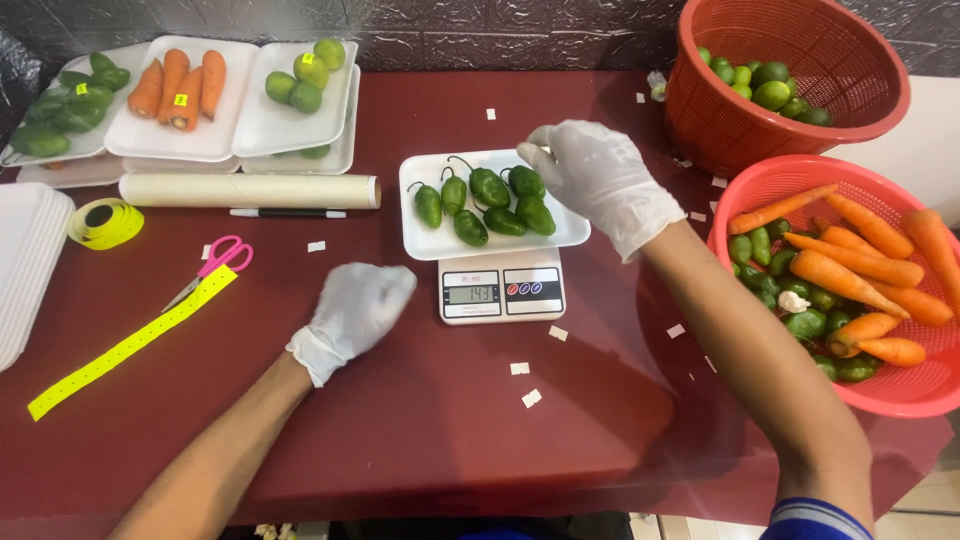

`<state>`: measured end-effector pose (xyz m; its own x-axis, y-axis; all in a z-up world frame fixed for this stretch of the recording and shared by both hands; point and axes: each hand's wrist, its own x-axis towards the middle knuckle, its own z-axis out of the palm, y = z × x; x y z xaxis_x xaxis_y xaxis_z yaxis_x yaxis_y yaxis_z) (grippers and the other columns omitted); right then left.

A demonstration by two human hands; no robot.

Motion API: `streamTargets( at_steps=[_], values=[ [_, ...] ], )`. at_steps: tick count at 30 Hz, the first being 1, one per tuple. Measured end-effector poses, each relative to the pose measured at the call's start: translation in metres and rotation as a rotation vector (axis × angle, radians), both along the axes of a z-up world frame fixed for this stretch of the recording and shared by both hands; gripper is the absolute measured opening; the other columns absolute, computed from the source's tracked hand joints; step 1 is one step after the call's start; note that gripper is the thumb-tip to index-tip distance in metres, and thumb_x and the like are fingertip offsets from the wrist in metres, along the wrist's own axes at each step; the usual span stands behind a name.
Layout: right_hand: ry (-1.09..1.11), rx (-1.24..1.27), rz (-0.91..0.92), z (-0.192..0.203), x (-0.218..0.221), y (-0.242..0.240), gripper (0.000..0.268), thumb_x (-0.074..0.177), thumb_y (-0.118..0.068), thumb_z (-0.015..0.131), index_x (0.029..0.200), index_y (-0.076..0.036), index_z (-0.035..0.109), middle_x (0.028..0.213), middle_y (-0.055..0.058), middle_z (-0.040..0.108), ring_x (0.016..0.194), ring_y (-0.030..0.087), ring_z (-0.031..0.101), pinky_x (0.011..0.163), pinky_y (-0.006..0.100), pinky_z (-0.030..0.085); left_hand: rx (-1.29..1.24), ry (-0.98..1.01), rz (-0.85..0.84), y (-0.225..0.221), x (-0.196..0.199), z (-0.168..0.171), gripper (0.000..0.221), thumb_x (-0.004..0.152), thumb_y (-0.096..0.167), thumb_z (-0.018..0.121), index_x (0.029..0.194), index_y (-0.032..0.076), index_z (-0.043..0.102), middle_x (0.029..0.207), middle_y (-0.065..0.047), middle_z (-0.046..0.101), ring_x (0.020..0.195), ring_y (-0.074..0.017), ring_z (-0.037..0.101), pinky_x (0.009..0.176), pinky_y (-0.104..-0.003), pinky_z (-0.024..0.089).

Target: The person is weighing green peppers on a scale, placing them on a foam tray, and then wrapping the tray with plastic film.

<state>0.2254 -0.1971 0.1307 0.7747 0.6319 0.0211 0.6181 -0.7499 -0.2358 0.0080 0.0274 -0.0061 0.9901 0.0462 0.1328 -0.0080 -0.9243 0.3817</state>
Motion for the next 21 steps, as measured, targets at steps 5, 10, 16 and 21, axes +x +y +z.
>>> streamTargets(
  at_steps=[5,10,16,21],
  values=[
    [-0.177,-0.173,-0.161,-0.058,0.018,-0.03,0.033,0.102,-0.044,0.052,0.129,-0.027,0.063,0.099,0.006,0.072,0.1,0.03,0.073,0.09,0.052,0.057,-0.583,-0.23,0.379,0.011,0.002,0.011,0.023,0.1,0.033,0.049,0.085,0.021,0.062,0.069,-0.002,0.059,0.073,-0.0175,0.06,0.08,-0.034,0.05],
    [0.206,-0.133,-0.242,-0.045,0.007,-0.044,0.051,0.106,-0.032,0.044,0.155,-0.023,0.043,0.1,0.012,0.076,0.098,0.031,0.075,0.098,0.051,0.054,-0.884,-0.241,0.261,0.013,0.016,-0.009,0.023,0.106,0.026,0.043,0.125,0.013,0.043,0.1,-0.01,0.053,0.085,-0.0203,0.059,0.078,-0.033,0.05],
    [0.485,0.164,-0.21,-0.03,-0.018,-0.058,0.058,0.101,-0.014,0.057,0.157,-0.015,0.044,0.079,0.014,0.078,0.07,0.025,0.077,0.079,0.039,0.06,-1.134,-0.152,0.006,0.001,0.014,-0.006,0.061,0.111,0.026,0.036,0.163,0.006,0.012,0.142,-0.022,0.055,0.116,-0.0223,0.064,0.097,-0.034,0.054],
    [0.537,0.213,-0.215,-0.025,-0.04,-0.059,0.061,0.1,-0.01,0.056,0.158,-0.017,0.041,0.08,0.013,0.077,0.069,0.023,0.075,0.077,0.036,0.06,-1.33,-0.183,0.06,-0.002,0.017,-0.014,0.058,0.111,0.024,0.036,0.163,0.006,0.015,0.133,-0.016,0.06,0.114,-0.02,0.066,0.1,-0.035,0.056]
  ],
)
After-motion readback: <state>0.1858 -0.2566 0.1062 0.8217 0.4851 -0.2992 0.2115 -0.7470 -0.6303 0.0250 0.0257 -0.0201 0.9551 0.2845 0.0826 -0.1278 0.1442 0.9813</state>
